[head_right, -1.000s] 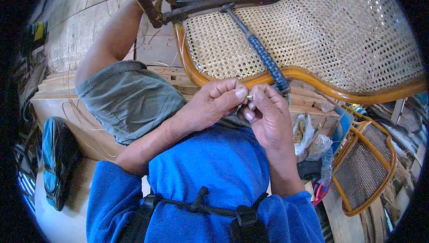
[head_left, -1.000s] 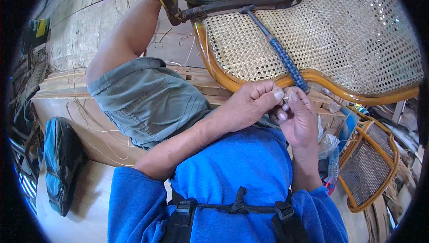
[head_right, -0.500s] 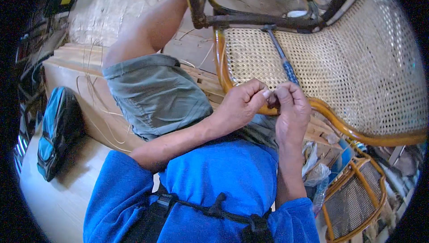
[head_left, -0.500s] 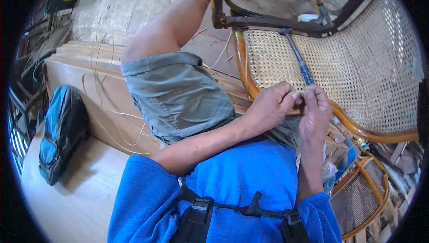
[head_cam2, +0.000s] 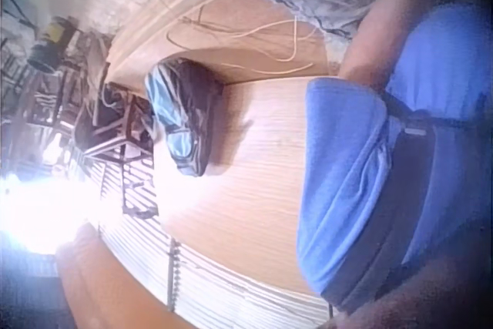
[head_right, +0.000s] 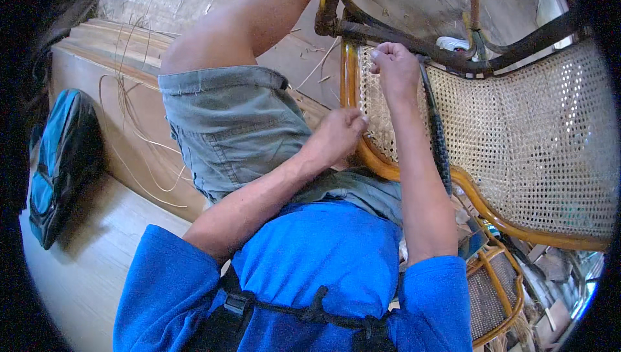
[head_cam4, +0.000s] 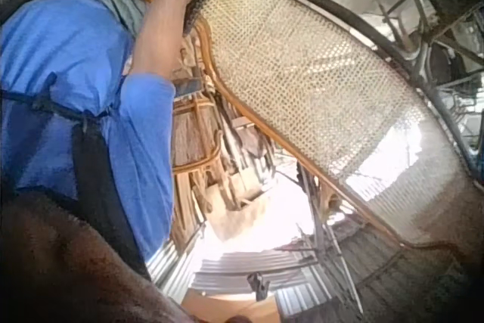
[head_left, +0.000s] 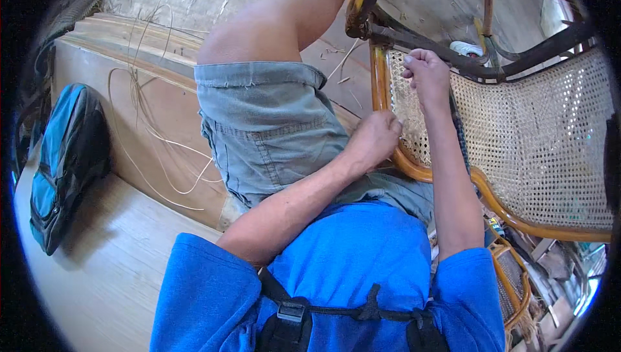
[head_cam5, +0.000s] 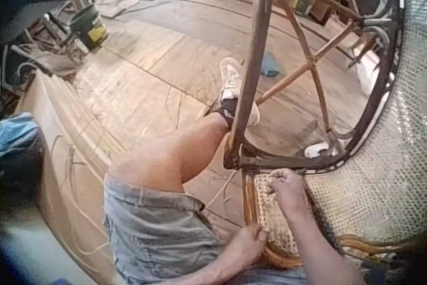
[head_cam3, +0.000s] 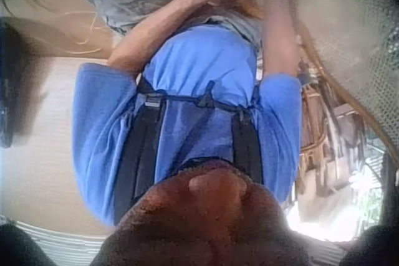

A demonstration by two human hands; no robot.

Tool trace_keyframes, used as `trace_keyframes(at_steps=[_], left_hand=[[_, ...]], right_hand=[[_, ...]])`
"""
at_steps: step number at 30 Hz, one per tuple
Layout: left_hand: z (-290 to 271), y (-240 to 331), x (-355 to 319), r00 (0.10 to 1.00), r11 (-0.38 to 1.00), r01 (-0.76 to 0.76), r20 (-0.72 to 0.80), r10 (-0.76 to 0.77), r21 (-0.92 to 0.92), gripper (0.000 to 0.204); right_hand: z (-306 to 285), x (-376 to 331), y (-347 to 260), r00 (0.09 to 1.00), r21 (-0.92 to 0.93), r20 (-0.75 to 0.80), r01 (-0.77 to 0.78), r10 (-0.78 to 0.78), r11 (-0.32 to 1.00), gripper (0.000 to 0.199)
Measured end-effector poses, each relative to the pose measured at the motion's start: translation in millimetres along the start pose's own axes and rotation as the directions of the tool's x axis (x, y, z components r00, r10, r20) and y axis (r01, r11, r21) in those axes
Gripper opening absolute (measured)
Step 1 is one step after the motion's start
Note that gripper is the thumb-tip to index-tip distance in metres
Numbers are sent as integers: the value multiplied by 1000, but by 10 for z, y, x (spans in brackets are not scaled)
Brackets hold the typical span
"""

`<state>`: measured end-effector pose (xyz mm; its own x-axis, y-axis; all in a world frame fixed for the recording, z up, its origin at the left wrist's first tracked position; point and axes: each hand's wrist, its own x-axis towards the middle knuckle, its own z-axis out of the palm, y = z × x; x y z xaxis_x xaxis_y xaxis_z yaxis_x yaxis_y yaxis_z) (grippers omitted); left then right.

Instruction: The person weaves a rattan chair seat by hand, threading thin strips of material through the wooden frame. They use a hammer to tap the woven strips into place and tighten the weave along the edge of the seat.

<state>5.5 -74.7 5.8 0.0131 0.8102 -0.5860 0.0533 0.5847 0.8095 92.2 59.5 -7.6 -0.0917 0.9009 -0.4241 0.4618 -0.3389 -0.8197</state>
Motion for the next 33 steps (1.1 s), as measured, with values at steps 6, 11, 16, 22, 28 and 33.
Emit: trace_keyframes(at_steps=[6, 11, 16, 22, 28, 33], left_hand=[[193, 66, -62, 946, 917, 244, 287, -153, -316, 27], [132, 284, -104, 834, 823, 454, 489, -257, -342, 24], [198, 283, -62, 779, 731, 553, 561, -281, -401, 21], [349, 169, -4, 781, 680, 568, 564, -267, -464, 19], [149, 273, -41, 761, 743, 562, 580, -291, -364, 19], [205, 242, -38, 793, 783, 517, 536, -288, -345, 24]], right_hand=[[104, 157, 175, 1000, -221, 9, 20, -18, 975, 11], [123, 204, 297, 1000, -460, 26, 20, -8, 888, 11], [166, 176, 253, 997, -544, 30, 77, -73, 836, 13], [238, 124, 222, 973, -699, 37, 188, -227, 690, 13], [285, 117, 300, 969, -746, 35, 190, -246, 638, 14], [225, 67, 311, 952, -606, 22, 255, -305, 754, 13]])
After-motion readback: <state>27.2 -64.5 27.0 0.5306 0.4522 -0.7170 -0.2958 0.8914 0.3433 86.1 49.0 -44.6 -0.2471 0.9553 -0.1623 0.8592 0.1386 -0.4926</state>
